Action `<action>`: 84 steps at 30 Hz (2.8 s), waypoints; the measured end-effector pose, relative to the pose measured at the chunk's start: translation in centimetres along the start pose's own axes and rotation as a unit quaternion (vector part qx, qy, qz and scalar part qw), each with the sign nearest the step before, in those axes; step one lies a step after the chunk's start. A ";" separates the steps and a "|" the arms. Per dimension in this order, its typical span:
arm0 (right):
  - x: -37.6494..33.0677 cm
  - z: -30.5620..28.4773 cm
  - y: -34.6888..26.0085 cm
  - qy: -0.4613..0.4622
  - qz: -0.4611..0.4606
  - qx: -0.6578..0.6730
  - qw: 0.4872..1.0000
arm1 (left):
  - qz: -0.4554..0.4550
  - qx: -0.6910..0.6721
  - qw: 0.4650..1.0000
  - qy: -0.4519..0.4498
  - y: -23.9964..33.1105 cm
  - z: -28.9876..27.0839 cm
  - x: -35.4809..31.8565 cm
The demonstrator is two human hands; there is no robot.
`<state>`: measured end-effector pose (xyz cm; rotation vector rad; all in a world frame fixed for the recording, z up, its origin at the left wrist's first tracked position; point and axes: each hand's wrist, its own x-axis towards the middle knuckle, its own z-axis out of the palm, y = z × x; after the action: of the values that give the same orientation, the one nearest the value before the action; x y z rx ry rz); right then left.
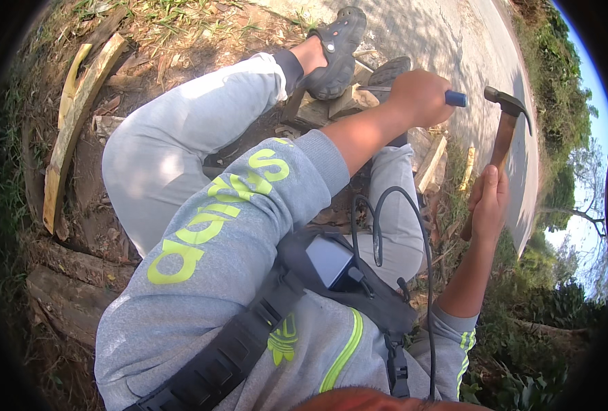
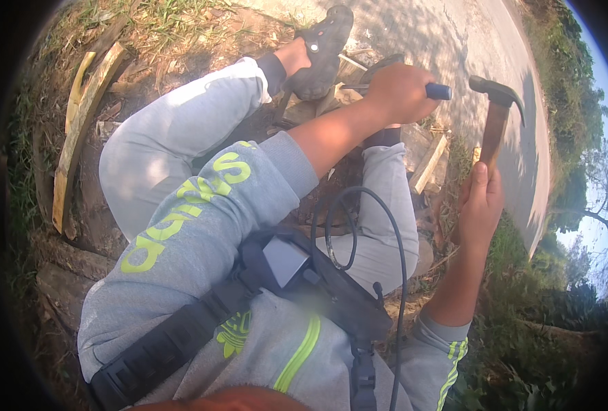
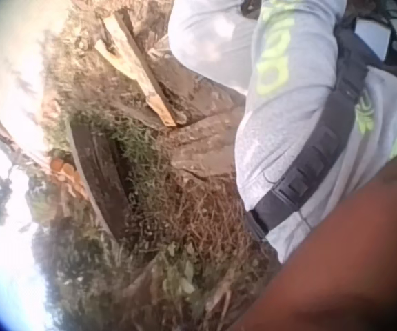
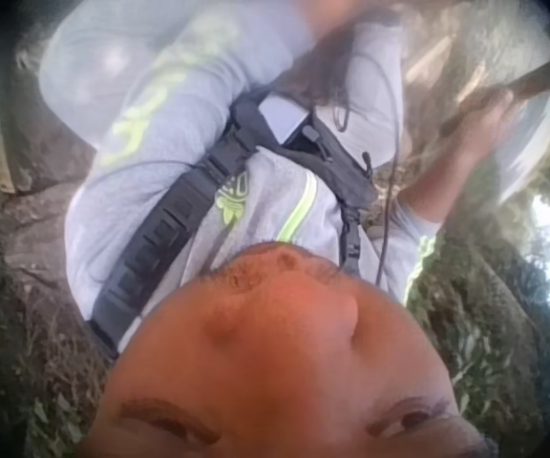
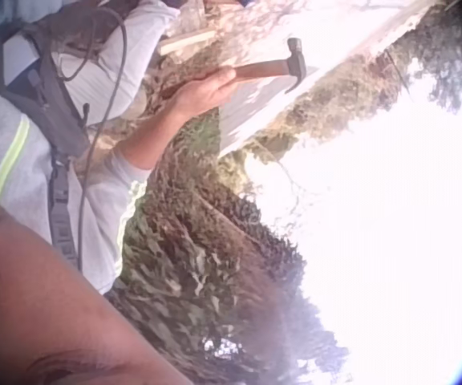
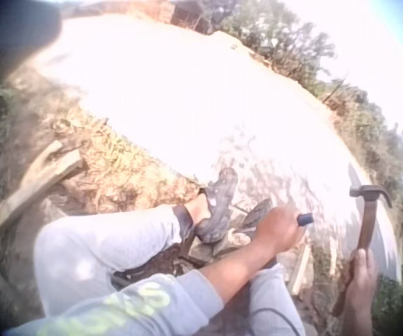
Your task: The person uses a hammer and chisel to carve a piece of wood while sitting on logs outdoors.
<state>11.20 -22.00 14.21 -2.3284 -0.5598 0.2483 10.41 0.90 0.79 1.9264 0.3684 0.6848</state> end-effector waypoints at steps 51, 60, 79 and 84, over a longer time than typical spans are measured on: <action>-7.1 3.9 6.8 0.029 0.111 0.308 0.944 | 0.007 -0.082 0.989 0.125 1.3 -0.2 -2.6; -5.6 7.4 6.5 -0.003 0.067 0.282 0.957 | -0.084 -0.163 0.963 0.198 0.1 -2.9 -0.8; -3.3 -1.7 -5.5 -0.009 -0.183 0.046 0.982 | 0.001 -0.128 0.990 0.064 1.5 -2.5 -3.2; -2.6 -1.5 -5.0 -0.029 -0.250 -0.117 0.961 | 0.123 -0.154 0.978 0.068 1.1 -2.3 -3.8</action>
<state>7.78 -20.85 18.80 -2.3117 -1.2380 0.0102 5.96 0.01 1.39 1.6472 0.0977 0.9806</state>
